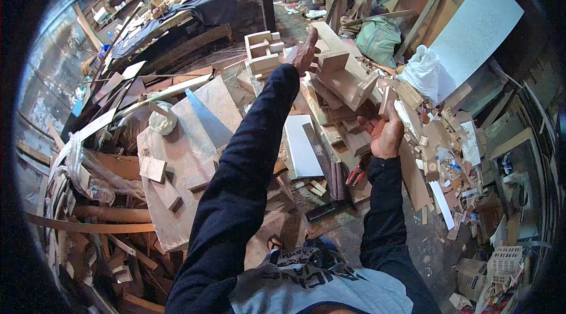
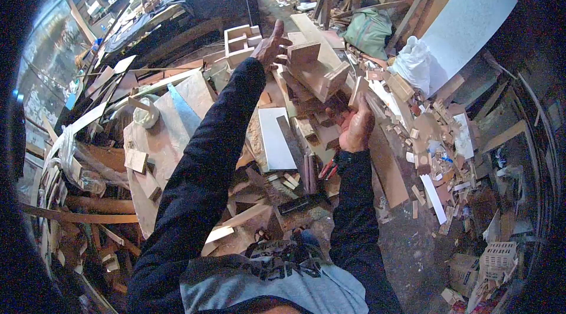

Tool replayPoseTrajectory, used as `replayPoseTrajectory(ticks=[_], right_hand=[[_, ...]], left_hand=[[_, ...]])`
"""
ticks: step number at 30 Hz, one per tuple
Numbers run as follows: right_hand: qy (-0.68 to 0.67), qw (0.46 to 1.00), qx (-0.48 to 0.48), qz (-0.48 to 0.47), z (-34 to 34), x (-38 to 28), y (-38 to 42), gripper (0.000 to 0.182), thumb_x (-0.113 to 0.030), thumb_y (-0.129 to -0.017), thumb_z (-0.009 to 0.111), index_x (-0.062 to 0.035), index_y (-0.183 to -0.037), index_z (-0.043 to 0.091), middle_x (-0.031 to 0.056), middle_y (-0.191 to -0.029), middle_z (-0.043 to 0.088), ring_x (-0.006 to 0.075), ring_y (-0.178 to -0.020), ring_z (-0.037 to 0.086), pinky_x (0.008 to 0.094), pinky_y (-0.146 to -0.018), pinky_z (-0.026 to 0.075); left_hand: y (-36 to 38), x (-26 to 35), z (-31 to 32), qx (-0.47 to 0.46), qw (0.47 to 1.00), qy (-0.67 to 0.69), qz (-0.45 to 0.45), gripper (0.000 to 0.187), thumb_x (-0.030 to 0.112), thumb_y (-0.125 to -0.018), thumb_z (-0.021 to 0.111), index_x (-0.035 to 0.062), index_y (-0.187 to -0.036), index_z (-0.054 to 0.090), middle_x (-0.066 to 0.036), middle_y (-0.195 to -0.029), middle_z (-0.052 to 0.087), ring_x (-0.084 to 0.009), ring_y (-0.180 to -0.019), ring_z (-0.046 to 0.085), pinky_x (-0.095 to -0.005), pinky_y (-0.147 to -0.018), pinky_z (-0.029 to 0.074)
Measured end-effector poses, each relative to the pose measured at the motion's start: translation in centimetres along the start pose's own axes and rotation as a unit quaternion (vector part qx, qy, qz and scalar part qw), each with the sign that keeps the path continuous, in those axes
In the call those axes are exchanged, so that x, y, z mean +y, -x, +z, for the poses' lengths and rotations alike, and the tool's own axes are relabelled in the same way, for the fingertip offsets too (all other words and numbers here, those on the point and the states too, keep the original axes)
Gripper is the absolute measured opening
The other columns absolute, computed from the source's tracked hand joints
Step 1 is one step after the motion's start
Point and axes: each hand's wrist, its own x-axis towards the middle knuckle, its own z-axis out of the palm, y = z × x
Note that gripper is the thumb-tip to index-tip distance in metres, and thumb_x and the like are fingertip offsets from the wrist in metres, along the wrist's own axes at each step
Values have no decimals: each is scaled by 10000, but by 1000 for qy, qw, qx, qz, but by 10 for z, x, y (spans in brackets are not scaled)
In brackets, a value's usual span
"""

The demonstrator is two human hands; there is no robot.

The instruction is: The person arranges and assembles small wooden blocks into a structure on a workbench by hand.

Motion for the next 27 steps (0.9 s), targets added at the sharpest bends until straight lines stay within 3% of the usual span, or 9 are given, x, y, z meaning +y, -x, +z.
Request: replayPoseTrajectory(ticks=[8,12,13,16,17,21,24,25,27], right_hand=[[11,1000,4,4,-9,4,-5,390,-388,-997,488,-71,-1221,526,125,-1133,642,282,-958,675,452,-736,605],[7,1000,-16,14,-6,-3,4,360,-375,-998,481,-74,-1189,533,120,-1123,646,267,-949,678,454,-742,605],[11,1000,-18,9,-6,-2,5,353,-374,-998,479,-75,-1177,536,120,-1116,649,261,-937,677,458,-744,606],[39,999,13,12,-4,-5,11,344,-379,-999,472,-71,-1133,550,117,-1090,660,238,-898,673,427,-725,596],[49,998,29,14,-4,-5,12,346,-382,-999,470,-68,-1116,556,116,-1080,664,230,-885,671,410,-714,591],[449,843,66,-288,-48,-18,-25,495,-442,-984,484,-6,-1202,567,132,-1088,666,289,-1038,615,450,-873,477],[432,870,16,-236,-28,-70,-56,391,-383,-1010,449,-31,-1125,576,107,-1038,706,162,-879,664,259,-611,488],[345,930,-42,-114,-7,-91,-57,403,-378,-1011,445,-22,-1144,575,119,-1068,706,168,-874,670,262,-632,509],[390,907,-151,-52,2,-105,-94,415,-389,-998,456,-41,-1195,571,123,-1069,718,157,-795,673,247,-658,538]], left_hand=[[-13,-41,-9,-17,995,98,-9,1131,925,-754,326,12,-1407,467,-181,-1269,608,-360,-1032,630,-581,-996,335],[8,-44,-19,106,990,77,53,876,743,-863,471,-12,-1302,533,-146,-1160,676,-294,-903,683,-495,-810,500],[15,-48,-26,138,985,-5,102,602,525,-904,557,-28,-1131,635,-131,-997,722,-249,-796,706,-415,-699,548],[32,-60,-32,178,973,-124,81,395,318,-880,589,-56,-958,687,-148,-861,726,-221,-724,714,-357,-646,574],[76,-28,-9,186,980,-5,72,297,192,-838,580,-84,-856,688,-162,-804,718,-211,-715,717,-317,-609,590],[91,-36,8,164,985,40,41,301,154,-854,634,-128,-959,639,-185,-830,710,-232,-708,719,-329,-572,612],[99,-38,17,101,992,72,-8,263,171,-880,636,-66,-994,640,-147,-837,718,-219,-610,712,-312,-479,578],[104,-35,22,89,992,91,-17,244,178,-885,633,-42,-992,638,-136,-841,719,-220,-584,708,-304,-442,560],[102,-41,30,64,988,141,-22,260,156,-896,630,-69,-1024,611,-171,-870,709,-248,-624,717,-323,-470,576]])
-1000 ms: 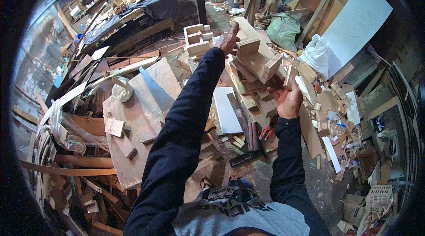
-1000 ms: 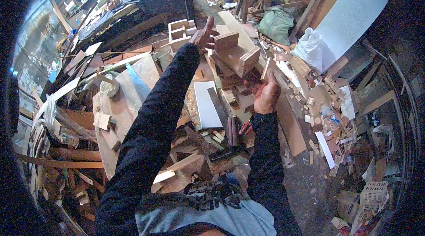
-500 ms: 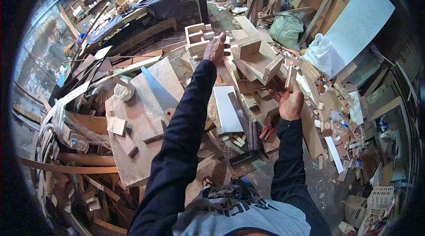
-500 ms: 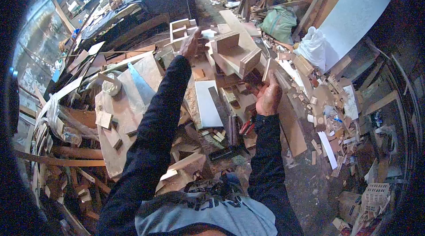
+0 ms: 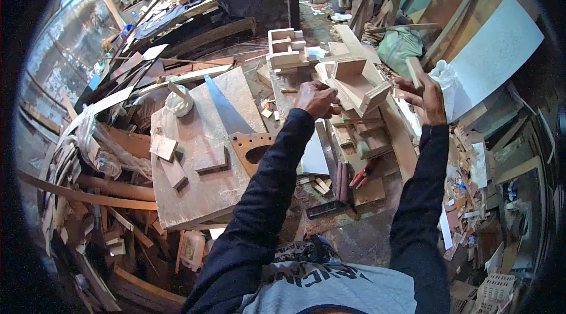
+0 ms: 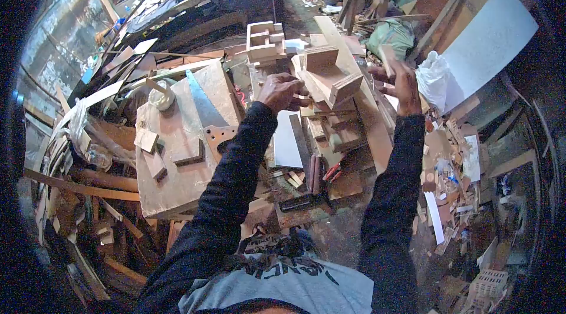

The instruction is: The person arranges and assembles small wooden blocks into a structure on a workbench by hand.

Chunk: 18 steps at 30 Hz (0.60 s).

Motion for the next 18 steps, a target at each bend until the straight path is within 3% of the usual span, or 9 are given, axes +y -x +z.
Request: replayPoseTrajectory(ticks=[1,4,5,7,11,14,15,16,18], right_hand=[[-43,995,-43,77,2,-8,-15,411,-394,-991,467,-54,-1196,575,122,-1060,723,149,-766,670,238,-657,541],[-29,968,-202,144,11,-16,-50,398,-413,-973,480,-98,-1194,583,104,-1055,734,121,-754,629,282,-641,532],[8,974,-171,147,15,-10,-55,365,-419,-973,483,-126,-1163,590,99,-1073,731,124,-752,607,323,-658,530],[47,967,-201,146,22,-4,-67,358,-437,-970,489,-132,-1127,592,74,-1022,732,143,-765,616,355,-686,534],[113,959,-216,144,23,12,-82,393,-460,-964,498,-112,-1118,597,42,-944,715,169,-771,633,375,-690,537],[107,955,-220,166,21,19,-95,407,-478,-948,524,-100,-1064,622,41,-922,702,178,-755,649,377,-671,542],[110,955,-236,144,22,18,-95,404,-476,-947,525,-100,-1058,624,45,-924,703,177,-754,653,376,-669,544],[111,953,-254,123,23,19,-96,400,-473,-947,526,-100,-1053,626,49,-925,704,177,-753,657,376,-667,546],[100,955,-255,115,22,21,-99,395,-465,-945,532,-99,-1060,626,57,-926,706,178,-750,666,375,-663,553]], left_hand=[[0,-2,3,-13,1000,6,-5,293,154,-919,626,-85,-1084,588,-191,-915,704,-271,-673,727,-334,-504,591],[-3,-8,13,13,1000,-11,3,257,114,-897,659,-104,-1020,600,-201,-844,692,-263,-640,716,-335,-480,581],[-4,-10,15,23,1000,-16,8,257,109,-891,668,-107,-1013,600,-196,-819,690,-255,-627,711,-334,-476,578],[-10,-15,14,27,999,-33,25,250,100,-884,673,-110,-999,603,-191,-784,684,-254,-610,703,-336,-474,574],[-46,-43,7,19,997,-54,54,193,71,-880,666,-107,-927,612,-175,-728,674,-261,-588,693,-346,-462,561],[-31,-17,19,27,998,-48,2,142,58,-886,654,-67,-826,623,-167,-711,669,-262,-570,682,-364,-452,551],[-35,-19,19,16,967,-240,87,151,60,-881,657,-59,-795,621,-152,-711,670,-249,-559,675,-362,-451,548],[-45,-26,17,4,892,-421,165,163,61,-876,660,-51,-765,619,-137,-711,671,-236,-548,667,-361,-450,545],[-63,-43,16,-8,926,-338,165,186,119,-843,686,-21,-731,639,-86,-679,668,-183,-520,634,-334,-481,541]])
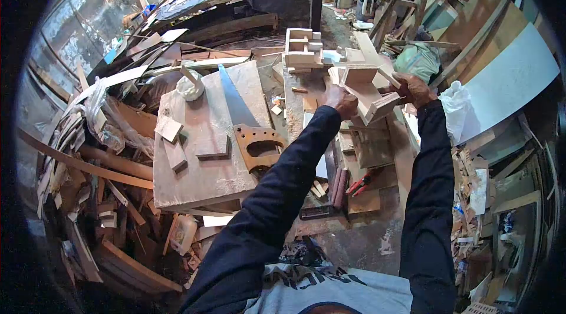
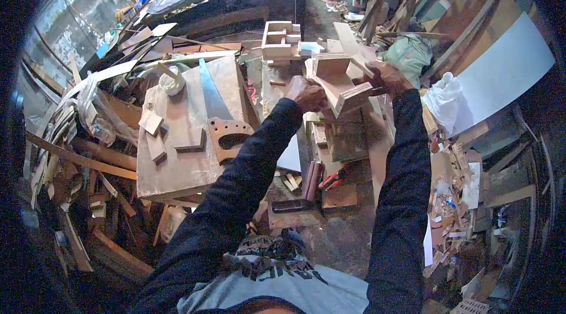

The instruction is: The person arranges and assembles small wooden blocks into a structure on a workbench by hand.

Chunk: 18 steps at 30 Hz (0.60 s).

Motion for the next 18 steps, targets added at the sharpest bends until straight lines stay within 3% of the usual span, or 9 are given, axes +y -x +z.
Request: replayPoseTrajectory(ticks=[1,2,4,6,9,10,13,18], right_hand=[[-18,1000,11,11,-1,3,-2,395,-459,-942,537,-97,-1074,624,61,-924,708,179,-748,670,374,-662,557],[-36,999,20,23,-2,7,-4,395,-454,-940,542,-96,-1087,622,66,-923,710,180,-746,674,373,-660,561],[-28,1000,8,6,5,-3,11,417,-446,-938,543,-82,-1130,612,84,-961,718,188,-767,687,365,-657,570],[-13,999,-11,-30,5,-1,11,451,-449,-934,542,-67,-1166,604,105,-1005,722,198,-790,699,358,-653,577],[-12,997,-25,-74,1,5,4,500,-463,-932,531,-46,-1201,593,136,-1069,719,216,-824,713,352,-646,582],[-32,997,-13,-62,3,4,12,505,-461,-935,523,-42,-1207,590,143,-1086,716,220,-832,715,352,-645,583],[-85,996,30,-28,3,8,12,497,-425,-945,500,-30,-1238,574,159,-1085,714,232,-826,717,363,-640,585],[-123,990,60,-21,-1,18,10,500,-397,-943,503,-21,-1267,566,177,-1081,713,242,-806,715,371,-659,584]], left_hand=[[-2,0,2,1,999,45,0,198,148,-827,698,-6,-714,648,-61,-664,666,-156,-506,617,-320,-497,539],[-3,0,5,-3,988,-145,58,202,166,-815,701,-4,-715,657,-56,-644,662,-147,-502,611,-312,-503,534],[6,17,-1,26,972,-224,62,217,200,-781,662,-6,-712,672,-112,-670,666,-225,-576,631,-351,-556,539],[5,15,7,94,995,-2,-44,271,232,-738,580,-16,-706,685,-236,-760,681,-397,-729,684,-443,-651,559],[13,44,-3,93,988,-105,-66,314,243,-712,591,-61,-708,672,-273,-778,675,-405,-757,687,-443,-694,568],[8,34,8,143,982,-97,-81,359,340,-762,723,-18,-739,717,-174,-658,674,-232,-571,668,-370,-591,540],[13,38,7,166,977,-120,-53,367,339,-783,707,-28,-764,715,-200,-720,692,-277,-642,699,-388,-612,544],[26,59,3,185,977,-57,-89,388,354,-770,744,-26,-847,731,-216,-797,710,-304,-742,717,-395,-712,562]])
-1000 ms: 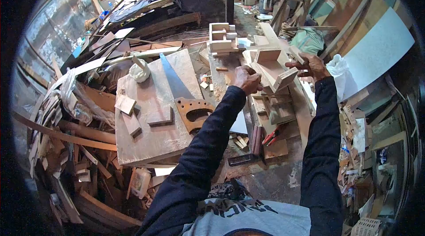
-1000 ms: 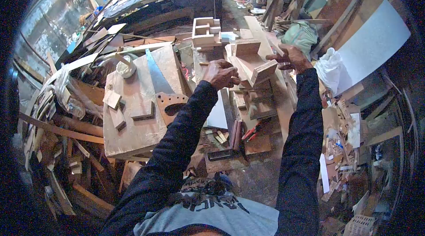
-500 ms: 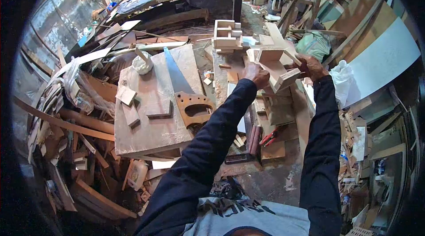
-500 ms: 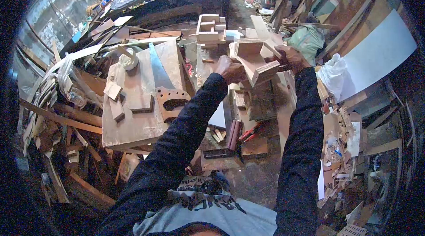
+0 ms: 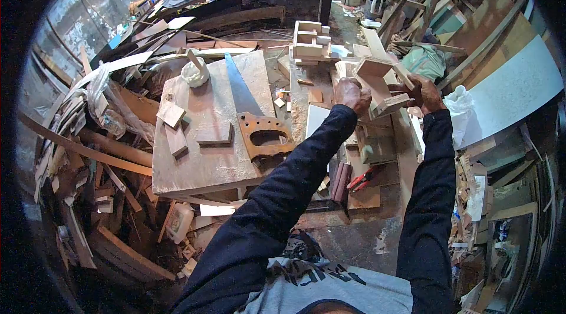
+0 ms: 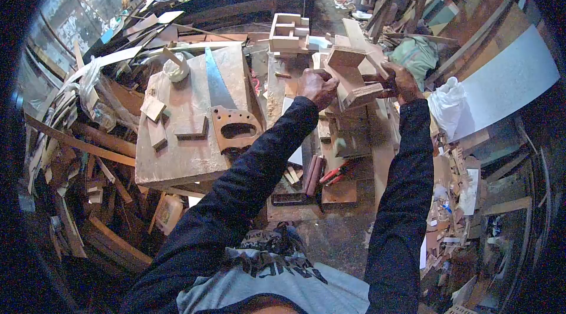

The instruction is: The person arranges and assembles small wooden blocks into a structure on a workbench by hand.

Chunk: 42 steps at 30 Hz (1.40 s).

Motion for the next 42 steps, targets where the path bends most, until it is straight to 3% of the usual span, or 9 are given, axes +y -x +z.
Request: replayPoseTrajectory(ticks=[3,6,21,25,29,31,33,35,42], right_hand=[[-31,998,-53,-20,-6,5,-2,507,-390,-940,511,-14,-1276,563,176,-1070,714,249,-796,711,375,-690,582],[-56,998,-15,-39,4,0,11,372,-382,-920,559,-62,-1095,632,39,-894,663,165,-728,670,354,-572,607],[-45,995,-60,-72,54,-33,13,415,-345,-939,542,-35,-1208,609,106,-1028,689,226,-880,696,359,-667,600],[-11,988,-98,-120,125,-48,24,408,-353,-956,502,-15,-1160,603,172,-1037,703,263,-931,699,399,-809,579],[-20,968,-203,-149,196,-41,-1,518,-369,-980,436,42,-1274,550,233,-1170,664,306,-977,693,419,-890,547],[-7,957,-259,-132,239,-35,-6,458,-313,-977,491,29,-1271,569,181,-1271,594,280,-1111,622,403,-866,575],[-12,944,-312,-103,289,-35,7,415,-262,-979,515,24,-1272,580,165,-1333,547,272,-1202,572,399,-866,587],[143,901,-324,-249,335,-27,27,386,-240,-995,485,6,-1273,590,195,-1318,551,277,-1204,567,383,-923,560],[121,881,-455,-53,476,-26,113,490,-427,-909,596,-17,-1176,612,87,-1078,706,157,-964,643,285,-866,478]], left_hand=[[4,3,-1,10,999,41,-30,385,350,-750,762,-17,-862,741,-207,-811,718,-293,-761,719,-382,-728,561],[4,4,3,30,997,57,-43,386,343,-728,780,-10,-880,745,-194,-833,728,-277,-769,722,-367,-733,564],[17,-14,-57,102,965,239,-20,414,119,-643,820,-77,-970,658,-124,-856,697,-161,-725,668,-290,-635,575],[42,-45,-106,153,953,259,22,476,120,-643,818,-67,-1015,587,-104,-850,645,-159,-714,636,-295,-615,567],[97,-63,-177,244,949,198,29,490,134,-651,813,-53,-1021,552,-104,-832,637,-166,-729,630,-308,-612,559],[119,-96,-200,224,940,257,0,548,217,-700,859,-48,-1045,527,-119,-849,645,-186,-754,637,-309,-676,547],[156,-108,-228,282,939,195,-12,484,57,-658,810,-25,-1043,530,-107,-880,624,-191,-773,630,-323,-701,536],[188,-134,-241,343,919,196,-3,494,56,-672,822,-21,-1057,522,-105,-882,622,-191,-797,631,-325,-707,537],[289,-161,-272,441,854,209,-181,489,24,-717,832,0,-1076,501,-71,-912,592,-160,-812,612,-293,-764,533]])
